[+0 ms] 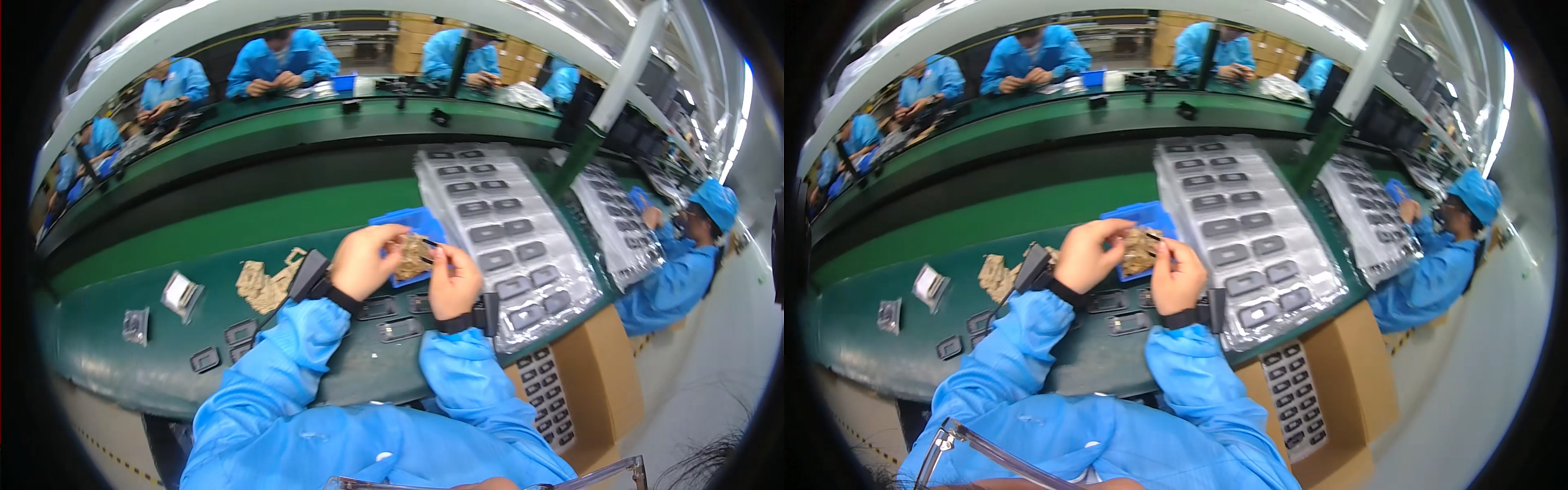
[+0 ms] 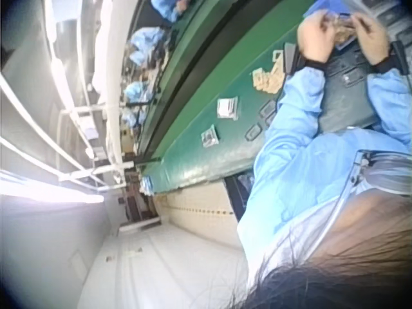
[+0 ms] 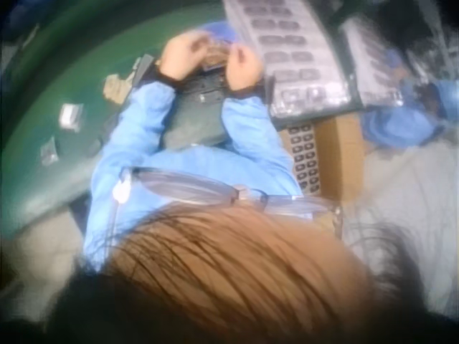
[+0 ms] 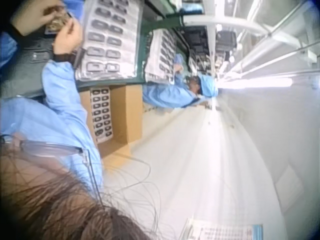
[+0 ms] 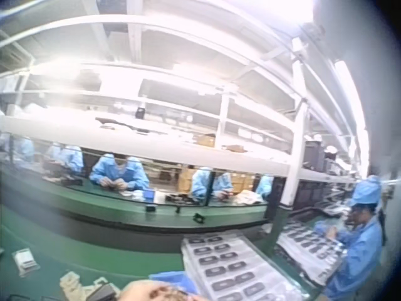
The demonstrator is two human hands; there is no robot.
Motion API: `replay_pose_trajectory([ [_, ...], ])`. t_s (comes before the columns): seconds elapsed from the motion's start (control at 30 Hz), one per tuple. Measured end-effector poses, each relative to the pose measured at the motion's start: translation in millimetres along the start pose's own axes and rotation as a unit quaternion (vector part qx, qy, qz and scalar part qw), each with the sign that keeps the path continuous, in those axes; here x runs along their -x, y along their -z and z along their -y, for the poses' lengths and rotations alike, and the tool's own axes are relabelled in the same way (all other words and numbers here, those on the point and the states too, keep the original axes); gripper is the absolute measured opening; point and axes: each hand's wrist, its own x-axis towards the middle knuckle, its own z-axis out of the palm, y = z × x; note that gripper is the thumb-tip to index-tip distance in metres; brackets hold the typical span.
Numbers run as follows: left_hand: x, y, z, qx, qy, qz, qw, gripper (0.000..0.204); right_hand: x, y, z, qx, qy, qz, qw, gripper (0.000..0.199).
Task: Assembling plastic frames by inserting small components into them at an industrial workstation.
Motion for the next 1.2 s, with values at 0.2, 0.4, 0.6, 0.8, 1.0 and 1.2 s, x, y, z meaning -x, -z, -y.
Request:
replay_pose_trajectory([
  [0.2, 7, 37, -16, -0.026, -0.097, 0.057, 0.993, 0.02, 2, -6, 9, -0.112, 0.087, 0.183, 0.973, 0.013],
  [0.4, 30, 97, -38, 0.096, 0.03, 0.134, 0.986, 0.014, 20, -5, 19, -0.352, -0.071, 0.333, 0.872, 0.021],
  [0.6, 74, 120, -36, 0.06, 0.042, 0.168, 0.983, 0.016, 49, -1, 46, -0.315, -0.105, 0.401, 0.854, 0.03],
  [0.8, 104, 120, -26, 0.123, 0.101, 0.175, 0.972, 0.039, 74, 11, 52, -0.226, -0.104, 0.368, 0.896, 0.026],
  [1.0, 99, 120, 18, -0.254, -0.043, 0.137, 0.956, 0.054, 85, 12, 49, -0.07, -0.045, 0.312, 0.946, 0.036],
  [1.2, 107, 108, 36, -0.194, 0.06, 0.18, 0.963, 0.035, 88, 14, 54, 0.01, 0.046, 0.311, 0.949, 0.042],
])
